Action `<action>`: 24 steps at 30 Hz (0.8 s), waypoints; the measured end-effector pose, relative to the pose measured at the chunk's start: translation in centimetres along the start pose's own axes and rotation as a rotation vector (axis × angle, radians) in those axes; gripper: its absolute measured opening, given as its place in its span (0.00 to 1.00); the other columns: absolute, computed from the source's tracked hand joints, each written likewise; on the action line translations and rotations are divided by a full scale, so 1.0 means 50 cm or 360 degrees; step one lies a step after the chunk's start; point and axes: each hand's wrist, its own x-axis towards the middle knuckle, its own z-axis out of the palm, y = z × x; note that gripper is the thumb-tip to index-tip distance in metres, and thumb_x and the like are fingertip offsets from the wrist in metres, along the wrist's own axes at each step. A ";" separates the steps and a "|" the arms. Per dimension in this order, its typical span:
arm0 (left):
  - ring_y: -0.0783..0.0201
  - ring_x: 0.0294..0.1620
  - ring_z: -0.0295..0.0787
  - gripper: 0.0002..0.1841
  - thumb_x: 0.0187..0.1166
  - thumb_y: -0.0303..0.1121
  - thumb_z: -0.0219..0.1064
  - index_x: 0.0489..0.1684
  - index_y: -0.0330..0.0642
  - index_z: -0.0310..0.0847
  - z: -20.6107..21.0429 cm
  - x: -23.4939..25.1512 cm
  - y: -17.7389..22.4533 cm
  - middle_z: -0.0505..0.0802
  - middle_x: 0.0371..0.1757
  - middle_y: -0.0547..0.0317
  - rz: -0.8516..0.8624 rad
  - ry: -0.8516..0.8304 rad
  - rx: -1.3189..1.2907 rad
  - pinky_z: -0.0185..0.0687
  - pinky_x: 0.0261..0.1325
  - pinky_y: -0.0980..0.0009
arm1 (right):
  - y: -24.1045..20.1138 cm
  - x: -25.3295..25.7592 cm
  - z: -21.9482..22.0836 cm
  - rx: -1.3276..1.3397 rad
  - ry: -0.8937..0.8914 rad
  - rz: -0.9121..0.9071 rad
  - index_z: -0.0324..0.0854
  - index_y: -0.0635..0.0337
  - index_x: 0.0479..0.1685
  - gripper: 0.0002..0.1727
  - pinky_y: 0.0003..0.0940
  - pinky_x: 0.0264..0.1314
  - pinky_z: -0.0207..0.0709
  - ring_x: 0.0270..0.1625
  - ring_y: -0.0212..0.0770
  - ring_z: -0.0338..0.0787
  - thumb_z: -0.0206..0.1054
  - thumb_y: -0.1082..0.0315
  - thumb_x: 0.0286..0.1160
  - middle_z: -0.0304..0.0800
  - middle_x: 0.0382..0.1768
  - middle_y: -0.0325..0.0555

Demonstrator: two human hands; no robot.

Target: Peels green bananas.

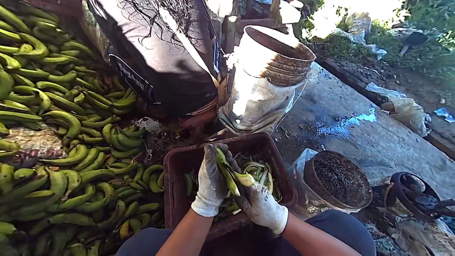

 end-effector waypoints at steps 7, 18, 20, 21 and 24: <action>0.57 0.40 0.95 0.31 0.94 0.53 0.33 0.55 0.36 0.77 0.022 -0.035 -0.016 0.94 0.36 0.50 -0.0160 -0.0029 -0.0062 0.92 0.48 0.60 | 0.003 0.017 -0.010 -0.0091 0.0045 0.0059 0.85 0.58 0.61 0.21 0.48 0.61 0.85 0.56 0.41 0.93 0.61 0.53 0.82 0.94 0.50 0.47; 0.54 0.58 0.91 0.26 0.91 0.47 0.50 0.69 0.32 0.75 0.020 -0.023 -0.018 0.92 0.57 0.45 -0.0027 -0.0149 0.0650 0.89 0.63 0.55 | -0.008 0.027 -0.032 0.0273 0.0126 0.0073 0.88 0.55 0.58 0.22 0.42 0.66 0.86 0.58 0.34 0.92 0.78 0.54 0.69 0.95 0.52 0.41; 0.56 0.60 0.90 0.26 0.92 0.47 0.49 0.72 0.32 0.74 0.029 -0.016 -0.019 0.91 0.59 0.47 -0.0045 -0.0144 0.0694 0.87 0.65 0.57 | -0.005 0.027 -0.031 0.0729 0.0241 0.0105 0.81 0.61 0.69 0.30 0.37 0.74 0.83 0.63 0.32 0.90 0.80 0.57 0.70 0.92 0.60 0.44; 0.59 0.58 0.90 0.25 0.93 0.47 0.47 0.71 0.34 0.74 0.038 -0.015 -0.023 0.92 0.57 0.50 -0.0097 -0.0109 0.0671 0.88 0.63 0.60 | -0.004 0.024 -0.032 0.0921 0.0264 0.0138 0.77 0.65 0.73 0.31 0.37 0.76 0.81 0.65 0.34 0.89 0.77 0.59 0.73 0.91 0.62 0.48; 0.68 0.56 0.90 0.25 0.95 0.47 0.35 0.69 0.45 0.74 0.052 -0.017 -0.027 0.93 0.55 0.62 -0.0236 -0.0171 0.0572 0.89 0.59 0.68 | -0.001 0.019 -0.029 0.1551 0.0347 0.0359 0.67 0.69 0.78 0.29 0.36 0.73 0.80 0.62 0.35 0.88 0.65 0.61 0.85 0.87 0.61 0.53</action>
